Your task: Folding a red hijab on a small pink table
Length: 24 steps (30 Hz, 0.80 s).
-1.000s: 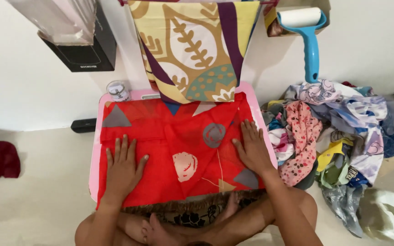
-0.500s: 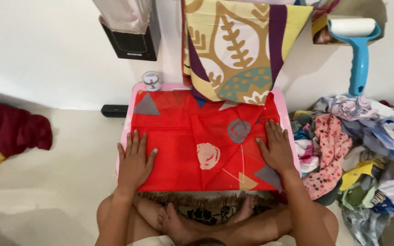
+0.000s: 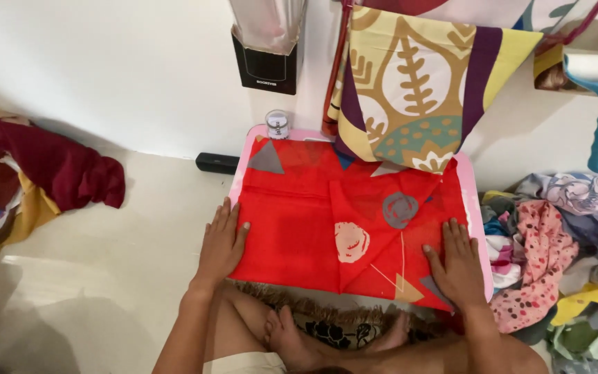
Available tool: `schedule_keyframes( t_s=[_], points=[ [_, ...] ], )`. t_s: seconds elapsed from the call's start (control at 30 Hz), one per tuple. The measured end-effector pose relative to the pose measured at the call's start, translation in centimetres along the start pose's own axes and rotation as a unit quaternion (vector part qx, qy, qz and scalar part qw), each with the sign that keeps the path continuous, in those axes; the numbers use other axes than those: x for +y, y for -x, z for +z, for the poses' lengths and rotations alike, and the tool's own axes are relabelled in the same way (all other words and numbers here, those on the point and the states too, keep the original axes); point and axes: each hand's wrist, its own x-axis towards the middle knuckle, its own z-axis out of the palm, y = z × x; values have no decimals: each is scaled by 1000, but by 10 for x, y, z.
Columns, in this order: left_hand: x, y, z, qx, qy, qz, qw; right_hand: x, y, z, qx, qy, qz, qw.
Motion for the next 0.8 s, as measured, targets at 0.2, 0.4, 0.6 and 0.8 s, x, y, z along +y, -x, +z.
schedule_keyframes(
  t_s=[0.2, 0.4, 0.6, 0.8],
  points=[
    [-28, 14, -7, 61, 138, -75, 986, 10, -2, 3, 10, 9, -11, 1000],
    [-14, 59, -29, 129, 294, -128, 938, -13, -5, -14, -11, -85, 16, 996],
    [1, 38, -6, 194, 112, 120, 967, -87, -46, -17, 160, -123, -76, 976],
    [65, 0, 20, 110, -73, 245, 960, -185, -114, -25, 54, -152, -124, 979]
  ],
)
